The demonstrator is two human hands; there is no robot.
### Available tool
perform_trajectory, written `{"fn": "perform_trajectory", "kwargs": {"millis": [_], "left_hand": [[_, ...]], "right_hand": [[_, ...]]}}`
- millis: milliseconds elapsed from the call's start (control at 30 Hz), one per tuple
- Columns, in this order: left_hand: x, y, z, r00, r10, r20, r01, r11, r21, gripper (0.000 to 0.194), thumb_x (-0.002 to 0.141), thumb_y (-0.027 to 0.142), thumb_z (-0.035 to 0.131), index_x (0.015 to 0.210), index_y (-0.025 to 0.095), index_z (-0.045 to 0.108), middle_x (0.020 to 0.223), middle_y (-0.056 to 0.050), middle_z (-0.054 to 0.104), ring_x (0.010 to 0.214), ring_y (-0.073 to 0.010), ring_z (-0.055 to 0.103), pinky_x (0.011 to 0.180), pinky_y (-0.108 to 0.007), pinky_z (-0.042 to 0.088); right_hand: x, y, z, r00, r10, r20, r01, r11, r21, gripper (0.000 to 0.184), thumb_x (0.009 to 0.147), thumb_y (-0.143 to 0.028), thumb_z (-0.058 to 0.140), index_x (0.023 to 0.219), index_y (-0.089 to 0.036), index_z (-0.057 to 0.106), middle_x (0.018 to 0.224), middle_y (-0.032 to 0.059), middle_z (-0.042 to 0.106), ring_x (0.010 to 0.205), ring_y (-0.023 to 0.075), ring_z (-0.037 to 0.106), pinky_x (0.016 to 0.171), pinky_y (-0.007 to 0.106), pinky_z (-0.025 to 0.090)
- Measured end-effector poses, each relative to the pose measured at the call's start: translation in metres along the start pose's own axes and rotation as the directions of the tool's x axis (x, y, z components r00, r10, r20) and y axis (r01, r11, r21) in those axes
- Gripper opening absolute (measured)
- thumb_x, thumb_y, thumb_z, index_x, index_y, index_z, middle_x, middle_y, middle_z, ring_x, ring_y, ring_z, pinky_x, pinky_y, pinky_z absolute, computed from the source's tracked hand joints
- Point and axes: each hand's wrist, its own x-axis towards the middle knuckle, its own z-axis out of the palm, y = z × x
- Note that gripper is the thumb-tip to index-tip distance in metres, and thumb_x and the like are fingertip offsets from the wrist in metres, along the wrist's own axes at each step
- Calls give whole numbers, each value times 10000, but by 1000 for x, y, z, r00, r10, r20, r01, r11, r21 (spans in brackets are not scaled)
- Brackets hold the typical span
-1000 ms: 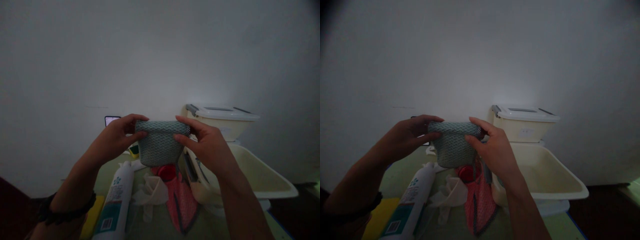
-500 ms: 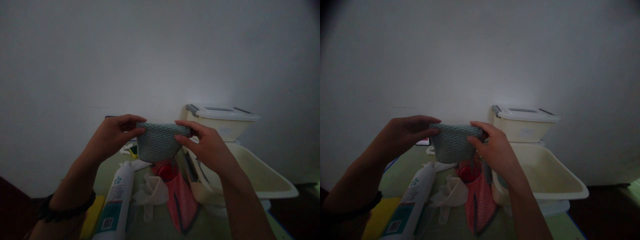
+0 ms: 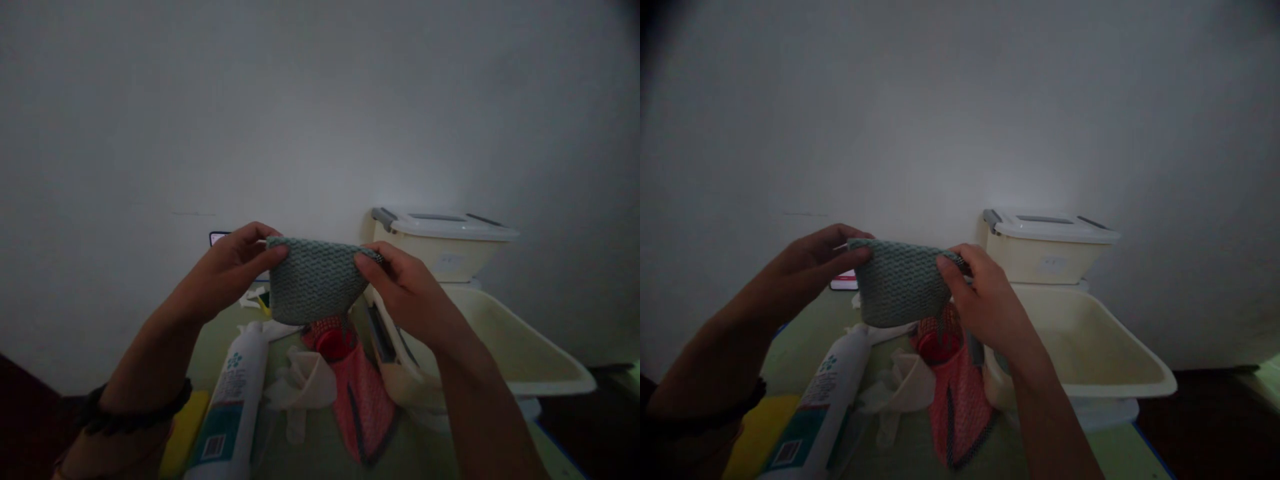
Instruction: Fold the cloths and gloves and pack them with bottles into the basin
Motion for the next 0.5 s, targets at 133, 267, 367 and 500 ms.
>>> {"fn": "perform_trajectory", "kwargs": {"millis": [133, 267, 367, 500], "left_hand": [[-1, 2, 5, 994, -107, 1, 105, 974, -201, 161, 833, 355, 591, 862, 204, 543, 674, 29, 576, 574, -104, 546, 467, -169, 420], [0, 7, 12, 990, -144, -2, 141, 967, -215, 157, 839, 356, 585, 887, 227, 509, 650, 32, 605, 550, -120, 586, 438, -169, 432], [-1, 10, 18, 984, -149, 95, 165, 966, -201, 206, 824, 371, 607, 917, 234, 485, 636, 34, 634, 532, -127, 604, 435, -176, 449], [-5, 12, 21, 968, -155, 195, 198, 955, -221, 254, 807, 366, 628, 953, 233, 469, 686, 22, 665, 565, -141, 639, 445, -181, 470]], "right_hand": [[1, -2, 2, 998, 22, -63, -16, 994, 105, 179, 899, -328, 484, 906, -183, 588, 1099, 87, 604, 1031, 202, 545, 907, 355, 401], [0, -3, 1, 992, 100, 78, -109, 987, 122, 213, 895, -358, 482, 842, -177, 582, 877, 62, 645, 849, 197, 598, 775, 354, 457], [-1, -5, 2, 973, 121, 198, -171, 951, 258, 214, 854, -328, 557, 1019, -191, 555, 926, 53, 664, 873, 181, 619, 758, 323, 480], [-1, -5, 7, 947, 133, 293, -246, 886, 392, 265, 833, -341, 588, 1053, -200, 540, 864, 35, 665, 794, 161, 632, 666, 281, 495]]}}
